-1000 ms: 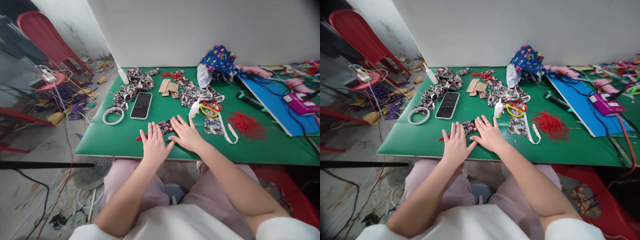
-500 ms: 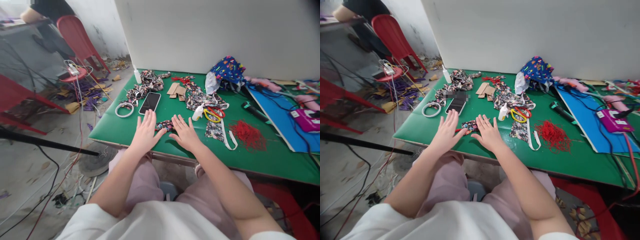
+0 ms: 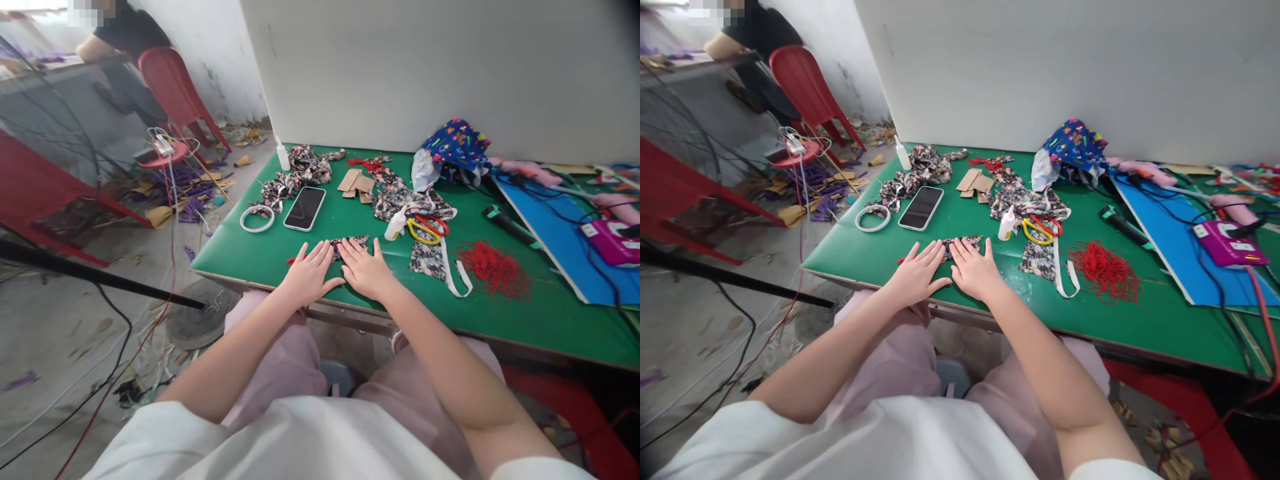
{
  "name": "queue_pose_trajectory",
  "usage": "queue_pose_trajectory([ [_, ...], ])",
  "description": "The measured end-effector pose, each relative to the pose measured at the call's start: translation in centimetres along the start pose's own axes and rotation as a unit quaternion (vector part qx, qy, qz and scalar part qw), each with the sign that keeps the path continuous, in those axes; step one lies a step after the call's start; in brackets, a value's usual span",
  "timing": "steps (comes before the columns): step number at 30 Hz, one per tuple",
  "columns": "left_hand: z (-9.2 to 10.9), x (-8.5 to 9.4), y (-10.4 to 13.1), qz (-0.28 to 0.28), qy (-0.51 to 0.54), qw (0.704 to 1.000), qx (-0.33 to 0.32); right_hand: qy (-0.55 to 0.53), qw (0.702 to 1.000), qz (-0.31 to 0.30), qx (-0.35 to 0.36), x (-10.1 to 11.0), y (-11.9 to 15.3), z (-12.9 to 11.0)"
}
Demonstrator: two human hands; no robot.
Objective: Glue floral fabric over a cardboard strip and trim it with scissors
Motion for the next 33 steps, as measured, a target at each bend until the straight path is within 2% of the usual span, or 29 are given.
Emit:
queue_pose_trajectory([
  [9,0.0,0.1,0.1,0.004,0.000,1.000,-0.009,0.018,0.999,0.020,-0.042,0.2,0.7,0.9],
  [14,0.1,0.2,0.0,0.035,0.012,0.999,0.006,0.028,0.997,0.046,-0.064,0.3,1.0,1.1],
  [19,-2.0,0.8,0.5,0.107,0.023,0.990,0.086,0.023,0.994,0.077,-0.076,0.6,1.2,1.4],
  [22,-3.4,1.2,1.0,0.108,0.036,0.989,0.099,0.008,0.993,0.092,-0.072,0.7,1.2,1.5],
  [24,-3.6,1.5,1.1,0.096,0.047,0.990,0.091,-0.005,0.993,0.099,-0.063,0.7,1.1,1.4],
  [28,-2.4,2.7,0.2,0.077,0.072,0.992,0.076,-0.029,0.993,0.111,-0.022,0.8,1.1,0.8],
  [33,-0.1,5.4,-0.9,0.073,0.131,0.986,0.076,-0.064,0.988,0.139,0.000,0.8,0.9,0.1],
])
Point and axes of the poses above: each hand's wrist, its own y-axis away from the middle knuckle, its own x-axis out of the back of the hand, z = x × y, the point moved 1 cm from there along -y, towards the middle knuckle, and after that the axes turned 4 degrees about y, right-handed, at the moved point
